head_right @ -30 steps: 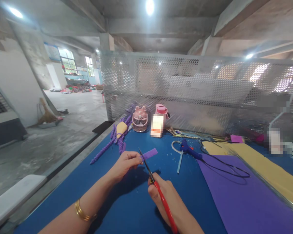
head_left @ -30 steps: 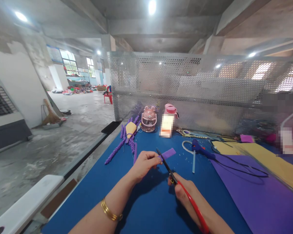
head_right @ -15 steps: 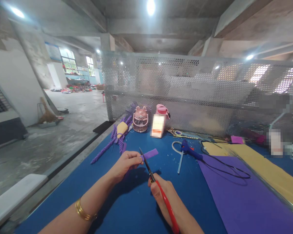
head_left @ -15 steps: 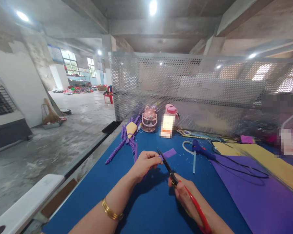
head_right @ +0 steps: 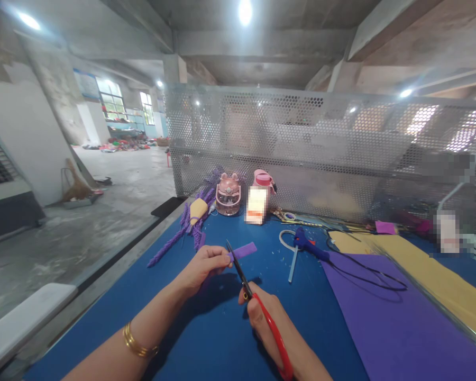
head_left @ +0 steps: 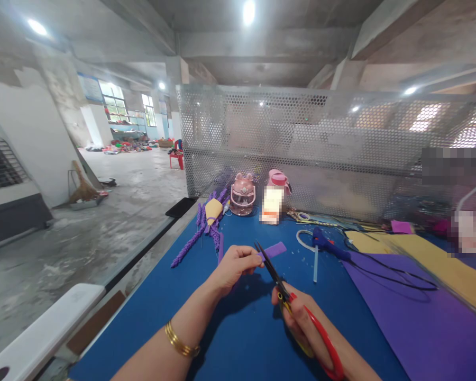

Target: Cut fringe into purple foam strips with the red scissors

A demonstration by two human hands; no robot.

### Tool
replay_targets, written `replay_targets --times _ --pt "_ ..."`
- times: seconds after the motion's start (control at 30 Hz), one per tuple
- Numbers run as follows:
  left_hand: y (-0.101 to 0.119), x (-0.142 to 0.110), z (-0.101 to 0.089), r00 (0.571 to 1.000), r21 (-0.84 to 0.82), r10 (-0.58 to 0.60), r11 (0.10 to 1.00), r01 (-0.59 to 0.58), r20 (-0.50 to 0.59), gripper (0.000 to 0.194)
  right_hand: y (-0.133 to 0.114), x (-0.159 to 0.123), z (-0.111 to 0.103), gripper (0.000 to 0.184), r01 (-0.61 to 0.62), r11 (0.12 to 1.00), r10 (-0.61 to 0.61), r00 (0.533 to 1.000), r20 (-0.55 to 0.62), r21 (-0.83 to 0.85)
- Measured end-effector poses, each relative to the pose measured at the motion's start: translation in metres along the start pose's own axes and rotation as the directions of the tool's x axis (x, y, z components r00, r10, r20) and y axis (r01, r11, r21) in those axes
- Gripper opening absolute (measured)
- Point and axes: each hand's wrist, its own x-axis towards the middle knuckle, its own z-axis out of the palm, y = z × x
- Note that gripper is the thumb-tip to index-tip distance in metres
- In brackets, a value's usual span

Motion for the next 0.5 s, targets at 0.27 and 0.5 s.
replay_targets --times 0.27,0.5 --pt "-0.0009 0.0001 -0.0009 1.000 0.014 -0.006 1.000 0.006 0.015 0.022 0.0084 0.0003 0.0005 0.066 0.031 0.999 -0.031 0.999 0.020 0.031" --pt "0.0002 0.0004 -0.0019 1.000 0.017 -0.007 1.000 0.006 0.026 0.023 0.0053 -0.0022 -0.0001 0.064 0.015 0.996 -0.020 0.998 0.058 0.084"
